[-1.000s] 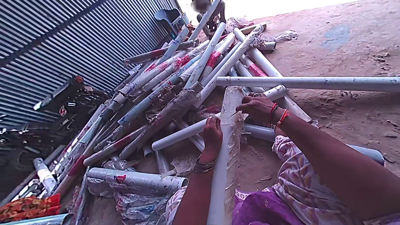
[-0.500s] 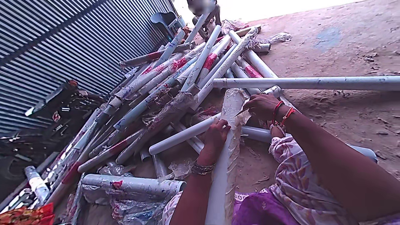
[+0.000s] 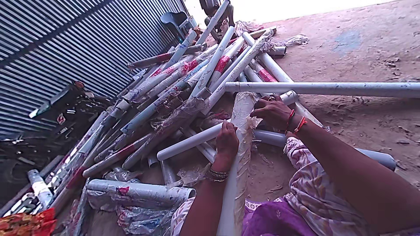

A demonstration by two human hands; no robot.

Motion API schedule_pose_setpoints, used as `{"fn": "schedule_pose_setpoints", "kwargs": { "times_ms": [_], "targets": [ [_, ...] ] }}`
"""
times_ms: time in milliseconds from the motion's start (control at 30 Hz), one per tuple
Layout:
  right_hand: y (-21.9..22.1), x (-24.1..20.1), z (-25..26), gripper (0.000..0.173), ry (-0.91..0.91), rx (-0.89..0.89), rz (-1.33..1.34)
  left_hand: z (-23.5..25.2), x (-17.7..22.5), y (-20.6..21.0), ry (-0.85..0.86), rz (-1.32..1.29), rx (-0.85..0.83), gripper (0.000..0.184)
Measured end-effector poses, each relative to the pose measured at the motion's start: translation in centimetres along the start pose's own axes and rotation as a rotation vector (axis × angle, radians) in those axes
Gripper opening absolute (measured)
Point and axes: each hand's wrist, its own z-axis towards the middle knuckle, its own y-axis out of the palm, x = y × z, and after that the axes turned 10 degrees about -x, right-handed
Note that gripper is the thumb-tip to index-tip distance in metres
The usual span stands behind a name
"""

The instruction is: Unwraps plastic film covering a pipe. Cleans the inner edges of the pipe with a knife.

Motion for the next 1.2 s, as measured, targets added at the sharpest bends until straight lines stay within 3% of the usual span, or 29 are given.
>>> {"fn": "schedule_pose_setpoints", "kwargs": {
  "times_ms": [300,467,600,667,767,833,900,1033,1100,1200],
  "targets": [
    [0.7,-0.7,1.0,0.040,-0.029,-0.130,-0.124,0.3,-0.3,1.0,-0.061,-0.033,-0.022,0.032],
    [1.9,-0.6,2.2,0.034,-0.084,-0.159,-0.141,0.2,-0.1,1.3,-0.038,-0.054,0.005,0.032],
    [0.6,2.4,3.4,0.038,0.227,-0.235,-0.126,0.1,-0.3,1.8,-0.041,-0.079,0.017,0.032],
    [-0.2,3.7,3.1,0.035,0.298,-0.197,-0.096,0.2,-0.4,2.0,-0.041,-0.094,0.041,0.031],
    [0.4,2.0,2.5,0.027,0.141,-0.168,0.004,0.3,-0.6,2.2,-0.060,-0.141,0.065,0.031],
    [1.5,0.8,2.9,0.030,0.021,-0.268,0.001,0.3,-0.7,2.3,-0.069,-0.169,0.086,0.030],
    [2.2,1.0,3.6,0.033,0.042,-0.327,-0.039,0.2,-0.8,2.3,-0.082,-0.167,0.083,0.030],
    [1.1,3.3,3.6,0.035,0.214,-0.172,-0.100,0.0,-0.8,1.9,-0.107,-0.169,0.058,0.032],
    [1.4,1.9,3.0,0.030,0.080,-0.146,-0.013,-0.3,-1.1,1.8,-0.094,-0.189,0.088,0.031],
    [2.8,-0.3,3.3,0.037,-0.061,-0.244,-0.029,0.0,-1.3,1.6,-0.076,-0.226,0.153,0.029]
  ]
}}
